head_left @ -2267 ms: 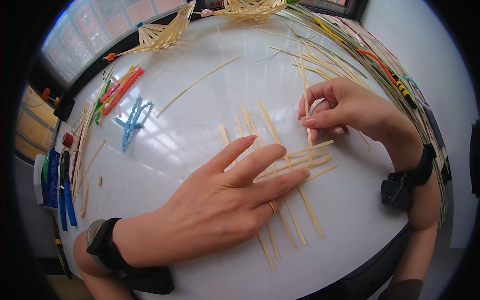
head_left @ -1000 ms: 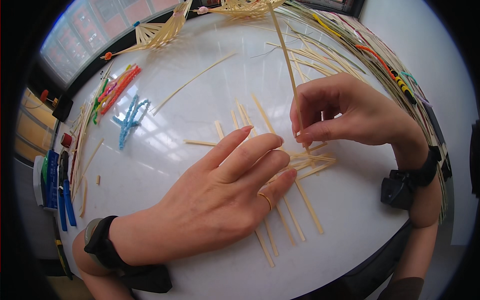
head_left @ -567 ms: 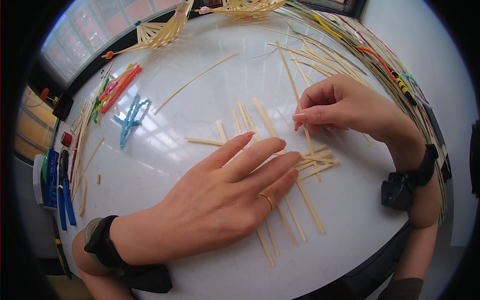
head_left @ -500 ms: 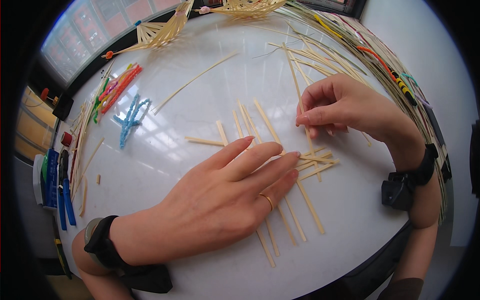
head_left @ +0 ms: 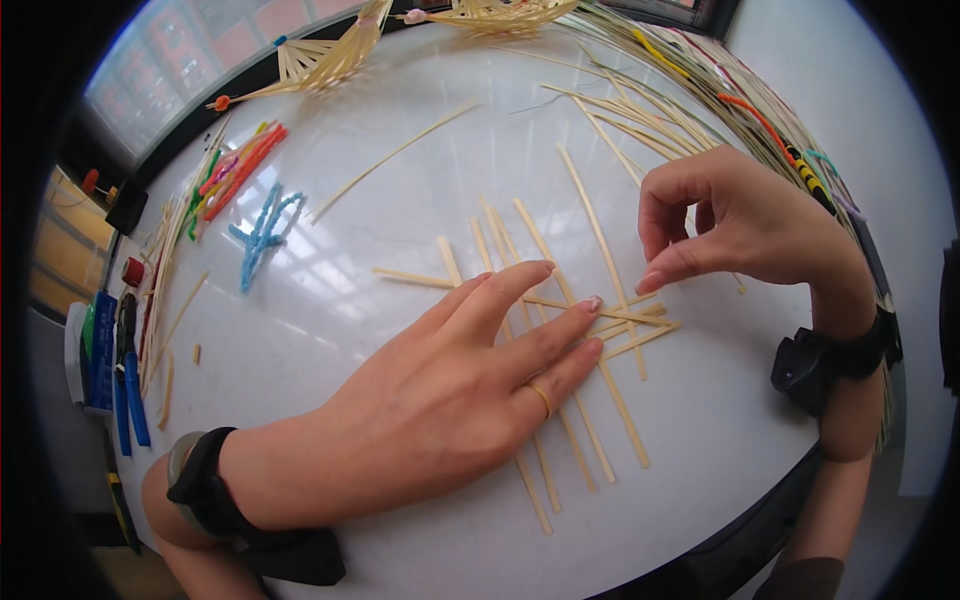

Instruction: Weaving thin bamboo sticks into a square grid pattern on a white work surface.

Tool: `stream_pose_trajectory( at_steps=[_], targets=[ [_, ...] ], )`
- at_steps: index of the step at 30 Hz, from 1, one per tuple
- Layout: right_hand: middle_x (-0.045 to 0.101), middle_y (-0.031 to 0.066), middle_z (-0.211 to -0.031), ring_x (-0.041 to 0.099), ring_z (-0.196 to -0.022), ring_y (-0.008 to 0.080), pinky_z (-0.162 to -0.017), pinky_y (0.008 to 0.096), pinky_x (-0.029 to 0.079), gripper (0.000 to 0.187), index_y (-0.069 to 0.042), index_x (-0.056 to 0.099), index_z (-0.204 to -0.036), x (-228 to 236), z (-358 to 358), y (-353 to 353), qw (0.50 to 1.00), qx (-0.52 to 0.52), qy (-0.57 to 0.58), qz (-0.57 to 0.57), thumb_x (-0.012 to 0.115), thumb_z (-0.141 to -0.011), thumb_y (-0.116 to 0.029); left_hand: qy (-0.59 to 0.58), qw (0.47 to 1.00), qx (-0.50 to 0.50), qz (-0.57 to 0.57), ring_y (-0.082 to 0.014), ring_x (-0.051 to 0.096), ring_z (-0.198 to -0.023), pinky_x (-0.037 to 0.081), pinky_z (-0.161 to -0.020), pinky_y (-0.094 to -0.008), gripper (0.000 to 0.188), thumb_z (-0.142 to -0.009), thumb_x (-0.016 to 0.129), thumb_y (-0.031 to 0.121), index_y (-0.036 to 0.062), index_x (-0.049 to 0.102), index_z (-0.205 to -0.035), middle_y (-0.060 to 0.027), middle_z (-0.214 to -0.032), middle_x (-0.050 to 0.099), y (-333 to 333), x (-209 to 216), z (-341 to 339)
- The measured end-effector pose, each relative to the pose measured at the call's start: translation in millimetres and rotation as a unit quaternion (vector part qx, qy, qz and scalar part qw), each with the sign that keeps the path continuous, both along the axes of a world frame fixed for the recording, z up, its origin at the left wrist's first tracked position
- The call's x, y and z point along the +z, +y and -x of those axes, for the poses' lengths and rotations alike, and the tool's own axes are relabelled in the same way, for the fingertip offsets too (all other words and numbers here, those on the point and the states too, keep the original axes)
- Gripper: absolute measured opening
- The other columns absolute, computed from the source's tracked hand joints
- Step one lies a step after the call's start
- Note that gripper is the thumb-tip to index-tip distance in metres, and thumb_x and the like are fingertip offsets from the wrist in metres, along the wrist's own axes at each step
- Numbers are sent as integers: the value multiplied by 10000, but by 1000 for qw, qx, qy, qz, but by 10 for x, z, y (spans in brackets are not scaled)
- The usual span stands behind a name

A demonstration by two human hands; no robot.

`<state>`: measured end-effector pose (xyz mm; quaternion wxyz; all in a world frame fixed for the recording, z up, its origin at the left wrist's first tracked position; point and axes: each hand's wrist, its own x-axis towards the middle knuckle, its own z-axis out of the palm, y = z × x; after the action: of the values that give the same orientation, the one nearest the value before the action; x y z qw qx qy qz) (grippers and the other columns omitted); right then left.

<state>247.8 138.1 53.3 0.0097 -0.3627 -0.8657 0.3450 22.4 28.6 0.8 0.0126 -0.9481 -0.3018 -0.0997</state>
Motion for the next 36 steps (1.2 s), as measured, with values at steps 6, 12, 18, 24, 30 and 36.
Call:
stream_pose_trajectory(
  at_steps=[6,12,18,24,30,36],
  targets=[
    [638,77,-668,615,-663,152,-601,288,467,176,4,646,-745,-32,-19,-44,997,70,-13,-1,750,-722,-136,46,998,18,25,-410,431,-1259,425,-988,-515,479,-828,488,136,57,507,-1299,-149,-1397,436,-27,56,-15],
    [650,88,-671,615,-639,148,-617,266,486,94,10,675,-759,-31,-25,-40,999,45,-14,22,701,-728,-75,43,998,28,39,-407,396,-1296,407,-1004,-524,473,-847,477,143,70,499,-1313,-151,-1409,422,-29,57,-14],
    [648,95,-669,618,-639,154,-617,271,489,89,17,670,-769,-8,-25,-40,998,60,-15,5,679,-731,-63,41,998,27,40,-400,395,-1299,401,-1009,-525,484,-847,475,144,74,485,-1326,-151,-1410,421,-22,55,-14],
    [644,112,-683,630,-660,183,-622,284,488,79,19,659,-776,-32,-20,-29,997,65,-9,-38,647,-739,-50,63,997,27,26,-391,400,-1299,396,-1014,-518,483,-851,470,138,85,483,-1331,-146,-1411,423,-27,66,-17],
    [644,117,-701,632,-685,197,-638,293,488,75,19,655,-781,-52,-18,-15,991,45,1,-124,653,-751,-51,40,998,31,32,-382,411,-1296,400,-1021,-484,474,-858,468,133,91,484,-1330,-160,-1407,424,-27,64,-14],
    [654,130,-974,625,-904,236,-781,330,488,288,-26,641,-1046,-93,-88,3,980,82,49,-175,705,-772,-87,40,998,34,38,-368,414,-1299,403,-1023,-475,474,-861,470,137,93,482,-1332,-177,-1407,417,-31,46,-5]
  ],
)
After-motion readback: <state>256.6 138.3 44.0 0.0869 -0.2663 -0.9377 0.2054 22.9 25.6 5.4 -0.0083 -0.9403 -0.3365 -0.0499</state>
